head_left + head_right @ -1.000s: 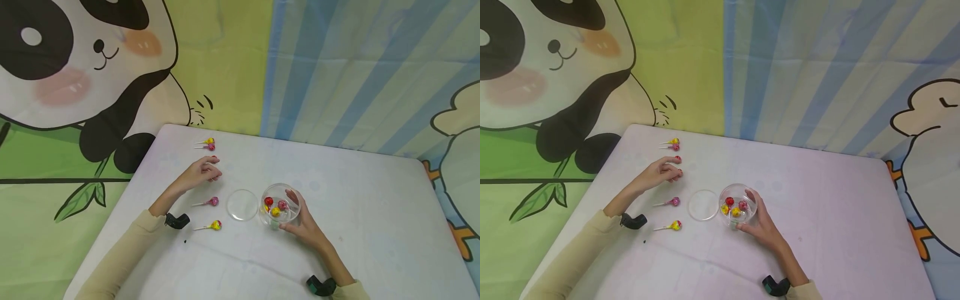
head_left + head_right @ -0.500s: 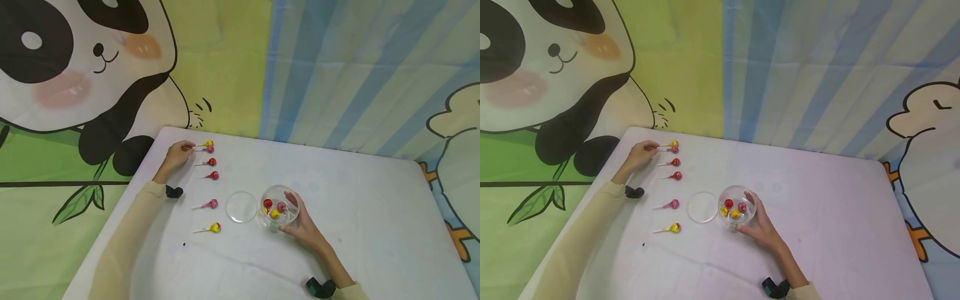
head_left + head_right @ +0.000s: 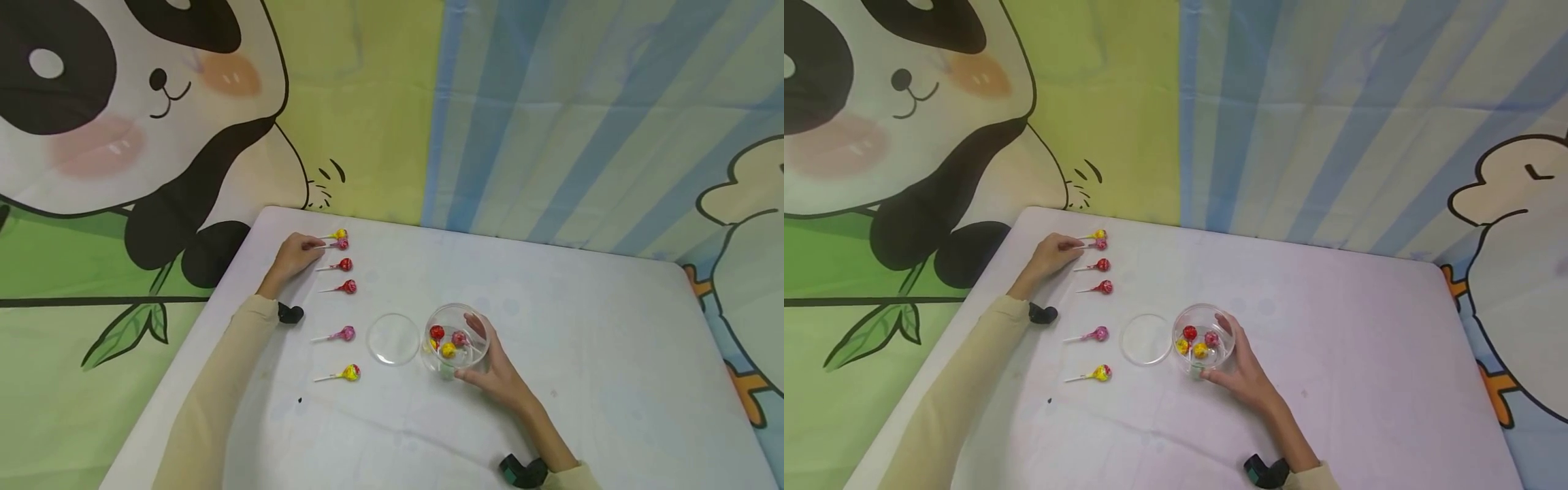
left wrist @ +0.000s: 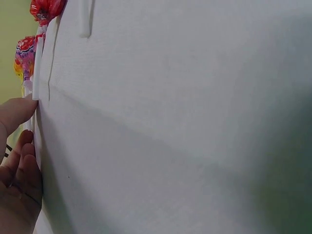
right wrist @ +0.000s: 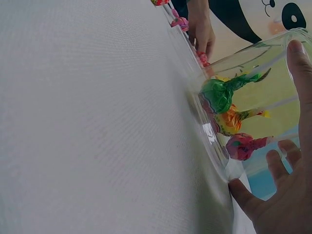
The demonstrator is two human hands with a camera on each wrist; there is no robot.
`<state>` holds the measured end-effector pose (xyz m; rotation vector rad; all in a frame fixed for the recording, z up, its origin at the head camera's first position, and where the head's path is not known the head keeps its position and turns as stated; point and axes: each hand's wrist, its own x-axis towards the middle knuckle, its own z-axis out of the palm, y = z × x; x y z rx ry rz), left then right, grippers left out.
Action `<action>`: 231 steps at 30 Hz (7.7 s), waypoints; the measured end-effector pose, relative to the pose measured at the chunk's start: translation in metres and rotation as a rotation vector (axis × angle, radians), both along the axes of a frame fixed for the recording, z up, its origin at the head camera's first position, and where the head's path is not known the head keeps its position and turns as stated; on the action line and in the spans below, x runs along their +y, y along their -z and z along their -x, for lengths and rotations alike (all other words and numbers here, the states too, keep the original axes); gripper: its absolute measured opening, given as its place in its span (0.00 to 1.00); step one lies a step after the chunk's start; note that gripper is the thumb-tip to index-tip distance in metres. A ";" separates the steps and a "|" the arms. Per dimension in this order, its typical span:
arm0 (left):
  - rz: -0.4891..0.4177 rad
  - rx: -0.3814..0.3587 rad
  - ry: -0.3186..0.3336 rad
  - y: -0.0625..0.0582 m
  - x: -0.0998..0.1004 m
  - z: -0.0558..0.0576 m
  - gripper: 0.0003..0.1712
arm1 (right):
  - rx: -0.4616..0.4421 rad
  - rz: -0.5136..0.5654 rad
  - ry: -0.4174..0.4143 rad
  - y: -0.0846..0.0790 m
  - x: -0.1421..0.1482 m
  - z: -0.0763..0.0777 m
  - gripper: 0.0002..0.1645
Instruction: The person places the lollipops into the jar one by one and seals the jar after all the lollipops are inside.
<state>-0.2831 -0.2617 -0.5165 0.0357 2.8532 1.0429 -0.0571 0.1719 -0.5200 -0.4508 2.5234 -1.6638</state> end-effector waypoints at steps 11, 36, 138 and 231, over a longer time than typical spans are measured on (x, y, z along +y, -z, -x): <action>0.015 -0.006 0.018 0.000 -0.003 0.001 0.16 | 0.004 -0.006 -0.003 -0.001 0.000 0.000 0.62; -0.144 -0.121 -0.050 -0.010 -0.006 -0.009 0.22 | 0.012 -0.003 0.000 0.001 -0.001 0.001 0.63; -0.560 -0.315 0.522 -0.045 0.111 -0.180 0.21 | 0.017 0.032 -0.021 0.005 -0.001 0.000 0.63; -0.737 -0.081 0.212 -0.077 0.110 -0.191 0.12 | 0.008 0.011 -0.004 0.001 0.001 0.000 0.62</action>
